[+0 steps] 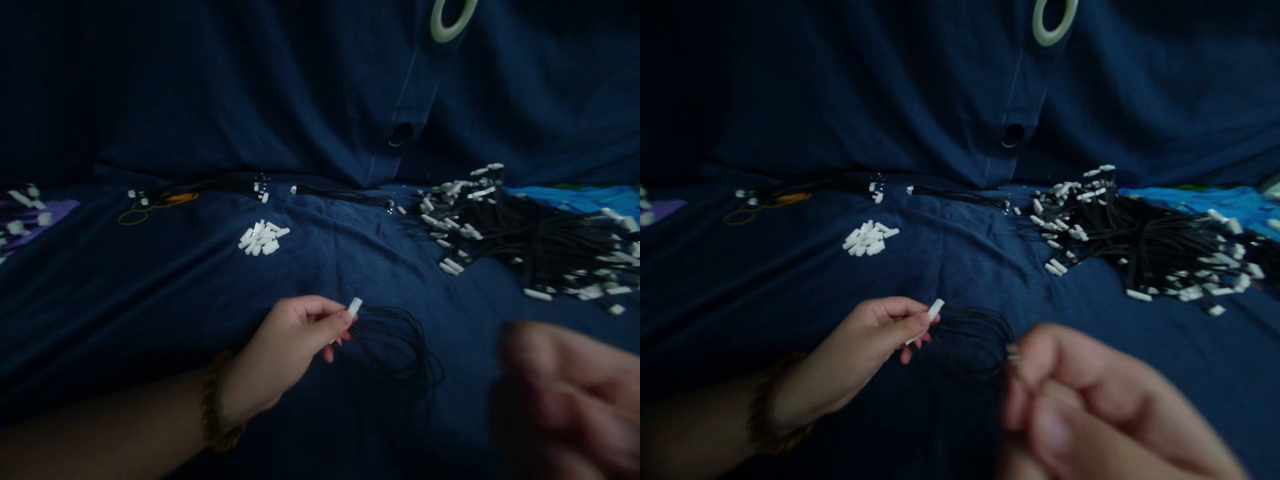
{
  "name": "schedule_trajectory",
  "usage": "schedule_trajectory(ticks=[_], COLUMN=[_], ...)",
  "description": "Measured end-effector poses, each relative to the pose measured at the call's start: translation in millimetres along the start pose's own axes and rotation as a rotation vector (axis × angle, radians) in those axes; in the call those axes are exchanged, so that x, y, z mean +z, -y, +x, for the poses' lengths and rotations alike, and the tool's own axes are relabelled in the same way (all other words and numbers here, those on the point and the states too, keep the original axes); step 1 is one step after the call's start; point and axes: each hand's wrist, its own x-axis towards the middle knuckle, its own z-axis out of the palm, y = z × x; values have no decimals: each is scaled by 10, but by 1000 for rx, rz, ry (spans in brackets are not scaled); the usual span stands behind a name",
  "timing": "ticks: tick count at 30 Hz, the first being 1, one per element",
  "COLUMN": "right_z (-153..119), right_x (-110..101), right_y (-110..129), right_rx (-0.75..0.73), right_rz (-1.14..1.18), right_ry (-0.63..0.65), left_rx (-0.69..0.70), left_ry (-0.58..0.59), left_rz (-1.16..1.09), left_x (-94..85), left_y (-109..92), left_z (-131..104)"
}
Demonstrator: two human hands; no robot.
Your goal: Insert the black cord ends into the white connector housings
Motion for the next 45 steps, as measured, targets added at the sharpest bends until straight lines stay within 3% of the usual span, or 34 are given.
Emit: schedule_trajectory(ticks=[6, 10, 45], right_z=[32, 59, 70], right_x=[172, 186, 188], right_y=[512, 668, 624], right_rx=[188, 242, 139], right_rz=[88, 216, -4], right_ry=[45, 139, 85], left_rx=[-109, -101, -77], left_ry=[108, 164, 140], left_rz=[-144, -111, -84], left_x=[3, -12, 5], left_y=[-43, -7, -1], left_z=[-22, -16, 5])
